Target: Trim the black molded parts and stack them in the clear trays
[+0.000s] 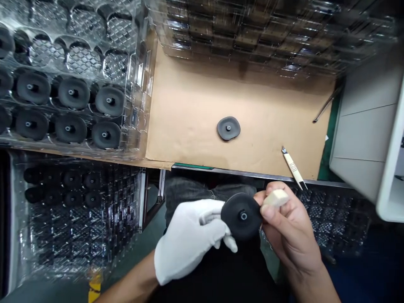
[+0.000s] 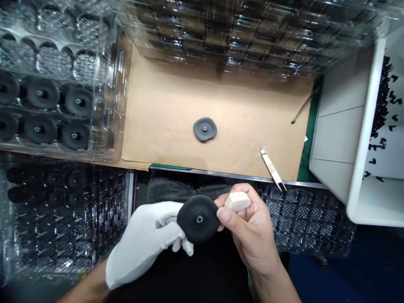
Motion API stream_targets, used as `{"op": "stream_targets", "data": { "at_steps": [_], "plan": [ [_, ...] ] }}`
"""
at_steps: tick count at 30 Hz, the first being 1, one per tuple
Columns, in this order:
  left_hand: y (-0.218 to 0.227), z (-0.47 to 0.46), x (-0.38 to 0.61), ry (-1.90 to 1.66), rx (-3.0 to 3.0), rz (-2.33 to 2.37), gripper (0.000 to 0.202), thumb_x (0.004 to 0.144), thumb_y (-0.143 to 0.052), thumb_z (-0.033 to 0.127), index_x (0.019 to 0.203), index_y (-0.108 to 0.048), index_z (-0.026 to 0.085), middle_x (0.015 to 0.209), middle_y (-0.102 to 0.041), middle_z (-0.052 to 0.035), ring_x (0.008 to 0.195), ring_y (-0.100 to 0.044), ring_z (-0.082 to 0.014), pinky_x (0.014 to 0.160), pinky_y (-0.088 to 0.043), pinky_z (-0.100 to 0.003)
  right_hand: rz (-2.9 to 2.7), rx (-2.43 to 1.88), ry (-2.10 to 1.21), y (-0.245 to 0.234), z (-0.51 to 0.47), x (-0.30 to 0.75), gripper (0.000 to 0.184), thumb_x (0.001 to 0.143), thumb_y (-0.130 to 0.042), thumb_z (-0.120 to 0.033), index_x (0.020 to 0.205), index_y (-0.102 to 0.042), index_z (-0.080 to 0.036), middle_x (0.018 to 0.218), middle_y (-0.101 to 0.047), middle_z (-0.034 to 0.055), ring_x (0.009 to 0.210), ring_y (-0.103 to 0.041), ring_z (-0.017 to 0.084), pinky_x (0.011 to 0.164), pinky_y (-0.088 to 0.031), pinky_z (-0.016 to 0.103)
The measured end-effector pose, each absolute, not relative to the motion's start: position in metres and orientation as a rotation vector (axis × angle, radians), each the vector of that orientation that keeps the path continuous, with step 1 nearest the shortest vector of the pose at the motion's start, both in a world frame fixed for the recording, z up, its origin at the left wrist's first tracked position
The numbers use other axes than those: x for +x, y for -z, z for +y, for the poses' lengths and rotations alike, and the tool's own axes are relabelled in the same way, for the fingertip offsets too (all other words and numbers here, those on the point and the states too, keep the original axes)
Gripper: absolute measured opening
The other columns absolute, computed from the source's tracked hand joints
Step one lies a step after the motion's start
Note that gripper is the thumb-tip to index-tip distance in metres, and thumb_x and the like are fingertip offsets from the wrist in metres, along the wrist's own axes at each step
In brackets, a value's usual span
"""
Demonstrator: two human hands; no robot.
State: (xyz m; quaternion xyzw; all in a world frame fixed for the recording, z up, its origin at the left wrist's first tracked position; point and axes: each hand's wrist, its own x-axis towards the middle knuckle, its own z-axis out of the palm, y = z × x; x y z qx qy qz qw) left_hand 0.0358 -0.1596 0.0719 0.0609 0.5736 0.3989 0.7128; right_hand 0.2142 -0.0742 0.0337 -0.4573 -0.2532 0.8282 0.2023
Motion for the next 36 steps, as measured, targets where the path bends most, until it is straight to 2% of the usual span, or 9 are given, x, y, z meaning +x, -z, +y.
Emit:
{"op": "stream_targets", "data": {
  "at_steps": [5, 9, 17, 23, 26, 36],
  "plan": [
    [-0.068, -0.16, 0.038, -0.877, 0.173, 1.205, 0.019, 0.085, -0.058, 0.006, 0.082, -0.076, 0.012, 0.065, -0.074, -0.0023, 0.055, -0.058, -0.0081, 0.052, -0.043, -0.016, -0.686, -1.306, -2.295, -0.031, -0.07, 0.205, 0.034, 0.08, -0.081, -0.026, 0.105, -0.057, -0.027, 0.087, -0.067, -0.0013, 0.068, -0.058, 0.011, 0.061, -0.051, 0.024],
    [-0.067, -0.162, 0.041, -0.883, 0.177, 1.211, 0.022, 0.082, -0.057, 0.003, 0.072, -0.074, 0.012, 0.068, -0.075, -0.0037, 0.058, -0.06, -0.0097, 0.053, -0.044, -0.017, -0.715, -1.324, -2.262, -0.034, -0.067, 0.201, 0.033, 0.079, -0.082, -0.029, 0.103, -0.059, -0.028, 0.088, -0.068, -0.0016, 0.071, -0.057, 0.012, 0.064, -0.05, 0.024],
    [-0.073, -0.162, 0.044, -0.891, 0.186, 1.248, 0.024, 0.078, -0.057, 0.003, 0.068, -0.076, 0.014, 0.067, -0.075, -0.0028, 0.056, -0.06, -0.0102, 0.052, -0.045, -0.018, -0.743, -1.285, -2.231, -0.039, -0.069, 0.2, 0.034, 0.079, -0.083, -0.027, 0.104, -0.06, -0.026, 0.089, -0.069, -0.0008, 0.075, -0.06, 0.011, 0.067, -0.051, 0.023],
    [-0.074, -0.174, 0.054, -0.867, 0.184, 1.316, 0.021, 0.071, -0.059, 0.007, 0.069, -0.078, 0.014, 0.069, -0.077, -0.0037, 0.052, -0.058, -0.0112, 0.052, -0.045, -0.02, -0.789, -1.312, -2.164, -0.043, -0.075, 0.195, 0.029, 0.078, -0.084, -0.031, 0.094, -0.062, -0.024, 0.088, -0.07, -0.0011, 0.071, -0.06, 0.01, 0.064, -0.051, 0.021],
    [-0.076, -0.184, 0.059, -0.794, 0.256, 1.331, 0.023, 0.071, -0.057, 0.007, 0.069, -0.079, 0.016, 0.071, -0.077, -0.0034, 0.054, -0.059, -0.0116, 0.054, -0.046, -0.021, -0.789, -1.314, -2.158, -0.046, -0.08, 0.19, 0.032, 0.076, -0.086, -0.032, 0.095, -0.063, -0.024, 0.084, -0.068, -0.0021, 0.069, -0.06, 0.01, 0.061, -0.052, 0.021],
    [-0.086, -0.206, 0.074, -0.818, 0.271, 1.34, 0.024, 0.072, -0.061, 0.011, 0.086, -0.08, 0.015, 0.071, -0.078, -0.0031, 0.057, -0.061, -0.013, 0.058, -0.047, -0.022, -0.788, -1.258, -2.137, -0.059, -0.103, 0.197, 0.034, 0.073, -0.088, -0.036, 0.093, -0.063, -0.022, 0.08, -0.066, -0.0023, 0.066, -0.06, 0.009, 0.057, -0.053, 0.018]
  ]
}}
